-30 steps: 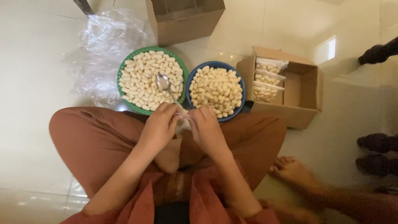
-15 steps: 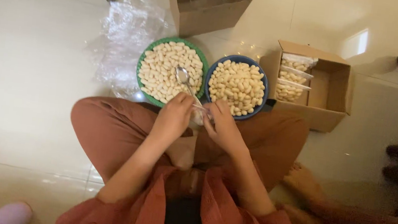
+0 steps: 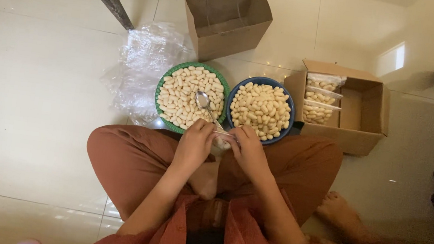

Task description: Packaging small food items into plastic bags using a spoon while sitting on the floor

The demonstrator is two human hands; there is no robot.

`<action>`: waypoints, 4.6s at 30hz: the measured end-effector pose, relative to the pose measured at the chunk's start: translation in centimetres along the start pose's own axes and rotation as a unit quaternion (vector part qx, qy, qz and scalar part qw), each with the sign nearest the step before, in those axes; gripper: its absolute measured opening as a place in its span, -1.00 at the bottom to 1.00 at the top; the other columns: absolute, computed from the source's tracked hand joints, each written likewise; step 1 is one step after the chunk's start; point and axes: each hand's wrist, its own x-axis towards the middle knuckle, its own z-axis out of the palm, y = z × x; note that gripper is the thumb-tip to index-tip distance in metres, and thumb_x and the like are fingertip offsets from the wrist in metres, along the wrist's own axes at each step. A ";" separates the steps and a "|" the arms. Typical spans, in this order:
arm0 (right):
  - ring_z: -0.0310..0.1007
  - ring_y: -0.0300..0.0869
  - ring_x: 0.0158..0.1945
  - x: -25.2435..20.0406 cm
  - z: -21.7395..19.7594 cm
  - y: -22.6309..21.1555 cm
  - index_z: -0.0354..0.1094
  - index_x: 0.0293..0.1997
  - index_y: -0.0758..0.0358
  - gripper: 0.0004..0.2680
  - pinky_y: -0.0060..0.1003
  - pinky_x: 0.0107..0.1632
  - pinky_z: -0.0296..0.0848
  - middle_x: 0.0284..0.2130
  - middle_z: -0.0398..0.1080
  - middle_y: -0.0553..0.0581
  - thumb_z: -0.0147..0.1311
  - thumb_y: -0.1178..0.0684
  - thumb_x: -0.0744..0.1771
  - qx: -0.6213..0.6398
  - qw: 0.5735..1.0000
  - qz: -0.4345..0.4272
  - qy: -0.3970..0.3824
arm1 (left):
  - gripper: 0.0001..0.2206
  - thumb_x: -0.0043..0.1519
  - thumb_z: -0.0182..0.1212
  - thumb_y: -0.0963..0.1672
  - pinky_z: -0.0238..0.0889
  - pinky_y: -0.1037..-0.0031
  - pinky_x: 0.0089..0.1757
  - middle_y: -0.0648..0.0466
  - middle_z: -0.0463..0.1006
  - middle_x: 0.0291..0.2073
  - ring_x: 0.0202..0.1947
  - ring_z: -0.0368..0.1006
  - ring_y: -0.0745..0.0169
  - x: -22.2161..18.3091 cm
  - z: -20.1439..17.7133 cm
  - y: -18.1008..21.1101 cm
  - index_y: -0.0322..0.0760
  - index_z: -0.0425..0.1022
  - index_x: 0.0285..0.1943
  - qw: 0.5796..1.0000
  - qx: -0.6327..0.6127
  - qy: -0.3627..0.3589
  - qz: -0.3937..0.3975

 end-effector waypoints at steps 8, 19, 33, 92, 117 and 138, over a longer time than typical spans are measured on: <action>0.49 0.01 -0.37 -0.5 0.0 -0.3 0.46 -0.32 0.13 -0.91 -0.21 -0.23 0.47 -0.50 0.37 0.13 0.27 0.02 0.27 0.039 0.993 0.097 0.051 | -0.89 0.21 0.26 -0.10 0.43 0.25 -0.23 0.02 0.47 -0.32 -0.25 0.53 -0.09 -0.4 -0.3 0.4 -0.19 0.51 -0.18 0.997 -0.055 0.026 -0.043; 0.38 -0.07 -0.19 -0.2 0.2 -0.8 0.43 -0.45 0.23 -0.87 -0.24 -0.10 0.43 -0.24 0.25 0.19 0.25 0.09 0.30 0.212 0.950 0.187 0.130 | -0.83 0.19 0.33 -0.12 0.38 0.11 -0.10 -0.20 0.44 0.03 -0.11 0.50 -0.34 0.1 -2.5 2.6 -0.33 0.49 -0.32 0.957 -0.224 0.088 -0.162; 0.30 -0.14 0.06 0.7 1.3 -0.2 0.19 -0.57 0.31 -0.74 -0.25 0.07 0.37 0.09 0.22 0.20 0.33 0.18 0.24 0.433 0.847 0.268 0.152 | -0.67 0.17 0.36 -0.21 0.47 0.17 -0.05 0.06 0.16 0.15 -0.07 0.47 0.03 0.7 -2.5 3.1 -0.21 0.21 -0.10 0.750 -0.604 0.071 -0.261; 0.38 -0.14 -0.24 2.2 -1.1 -4.8 0.22 -0.49 0.33 -0.81 -0.21 -0.07 0.34 0.21 0.06 0.27 0.15 0.20 0.32 0.293 0.934 0.122 0.166 | -0.57 0.11 0.36 -0.27 0.55 0.48 -0.21 -0.09 0.21 0.12 -0.15 0.50 0.18 1.2 -1.3 3.5 -0.41 0.20 0.07 0.709 -0.629 0.168 -0.271; 0.50 -0.02 -0.03 2.2 -0.7 1.7 0.51 -0.20 0.50 -0.69 -0.13 0.06 0.47 -0.18 0.51 0.42 -0.05 0.57 0.12 0.527 0.828 0.157 0.106 | -0.54 0.24 -0.08 -0.09 0.47 0.19 0.00 -0.23 0.38 0.24 0.09 0.48 -0.09 2.4 -3.1 0.9 -0.42 0.28 0.30 0.527 -0.818 -0.060 -0.222; 0.26 0.13 0.26 2.8 -5.7 -2.2 0.17 0.35 0.23 -0.36 -0.02 0.30 0.17 0.14 0.30 0.32 0.45 -0.05 0.17 0.168 0.976 0.032 -0.134 | -0.25 0.05 0.50 -0.29 0.45 0.33 0.02 -0.11 0.40 0.16 0.10 0.40 0.11 2.3 -5.4 2.0 -0.12 0.12 0.39 0.864 -0.493 -0.099 -0.034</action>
